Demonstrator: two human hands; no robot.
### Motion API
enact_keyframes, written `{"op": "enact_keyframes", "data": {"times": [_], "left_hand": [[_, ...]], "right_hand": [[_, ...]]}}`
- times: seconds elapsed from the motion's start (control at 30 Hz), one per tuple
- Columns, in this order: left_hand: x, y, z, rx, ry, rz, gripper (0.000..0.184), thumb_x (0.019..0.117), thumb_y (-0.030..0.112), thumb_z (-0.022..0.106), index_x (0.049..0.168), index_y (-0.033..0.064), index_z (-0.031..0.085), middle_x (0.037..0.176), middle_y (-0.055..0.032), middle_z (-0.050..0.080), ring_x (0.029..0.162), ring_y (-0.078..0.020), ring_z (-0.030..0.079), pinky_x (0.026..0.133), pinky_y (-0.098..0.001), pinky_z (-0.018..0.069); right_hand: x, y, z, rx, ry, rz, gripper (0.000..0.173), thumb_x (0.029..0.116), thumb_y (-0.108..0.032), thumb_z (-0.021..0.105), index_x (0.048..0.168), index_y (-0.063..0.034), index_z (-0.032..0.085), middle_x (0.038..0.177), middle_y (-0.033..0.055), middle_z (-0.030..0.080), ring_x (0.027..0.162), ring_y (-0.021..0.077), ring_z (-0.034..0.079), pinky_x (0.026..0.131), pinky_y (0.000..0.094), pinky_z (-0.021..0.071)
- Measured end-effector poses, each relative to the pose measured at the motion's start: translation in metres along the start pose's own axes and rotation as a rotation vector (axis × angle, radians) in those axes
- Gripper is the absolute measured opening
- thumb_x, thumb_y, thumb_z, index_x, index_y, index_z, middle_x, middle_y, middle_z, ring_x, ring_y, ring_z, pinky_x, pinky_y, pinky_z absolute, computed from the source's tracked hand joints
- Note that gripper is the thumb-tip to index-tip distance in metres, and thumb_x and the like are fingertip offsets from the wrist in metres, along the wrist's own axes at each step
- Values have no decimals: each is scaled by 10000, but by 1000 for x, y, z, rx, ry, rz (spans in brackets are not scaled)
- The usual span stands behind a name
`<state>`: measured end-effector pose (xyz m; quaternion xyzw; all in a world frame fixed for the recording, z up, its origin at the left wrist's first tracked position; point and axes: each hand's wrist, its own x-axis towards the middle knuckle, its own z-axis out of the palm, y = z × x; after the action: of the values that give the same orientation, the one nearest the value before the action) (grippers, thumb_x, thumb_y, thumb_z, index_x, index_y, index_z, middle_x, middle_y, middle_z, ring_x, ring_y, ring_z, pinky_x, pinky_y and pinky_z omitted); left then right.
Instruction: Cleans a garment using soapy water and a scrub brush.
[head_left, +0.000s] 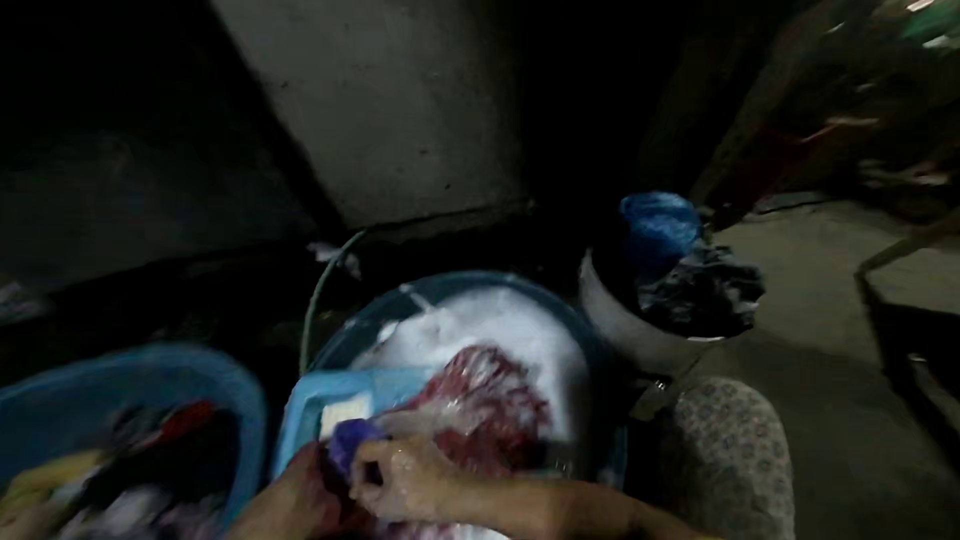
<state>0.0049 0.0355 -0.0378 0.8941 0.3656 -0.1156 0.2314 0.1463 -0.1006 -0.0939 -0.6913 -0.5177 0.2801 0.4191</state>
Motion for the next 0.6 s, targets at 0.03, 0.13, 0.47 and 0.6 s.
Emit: {"op": "enact_keyframes", "data": {"times": [0.03,0.13,0.47,0.6], "left_hand": [[-1,1,1,-21,5,-6,800,795,118,840,1482,0,447,1263,-350,613,1148,-547,611,949,-737,470],[-20,0,-6,-43,-10,-71,685,897,91,747,1508,44,442,1355,-302,583,1263,-480,567,1043,-677,437],[-32,1,6,-98,16,-159,654,878,22,746,1469,31,465,1254,-295,628,1142,-459,631,955,-670,497],[-51,19,0,-400,107,-102,582,875,-63,681,1421,21,497,1235,-220,646,1090,-310,663,920,-532,557]], "right_hand": [[-10,-16,11,12,-18,-16,228,972,-142,650,1149,-8,698,1061,194,720,1006,331,700,898,539,556],[-17,33,-18,-134,-72,216,337,1000,-267,611,1255,-62,689,1226,177,695,1156,324,659,1024,546,510],[-33,13,38,-62,-84,95,224,1020,-221,578,1159,-105,708,1126,153,714,1069,329,689,937,569,545],[-15,128,-31,-197,-45,351,227,979,-171,654,1177,-68,694,1131,233,700,1067,451,669,900,692,514]]}}
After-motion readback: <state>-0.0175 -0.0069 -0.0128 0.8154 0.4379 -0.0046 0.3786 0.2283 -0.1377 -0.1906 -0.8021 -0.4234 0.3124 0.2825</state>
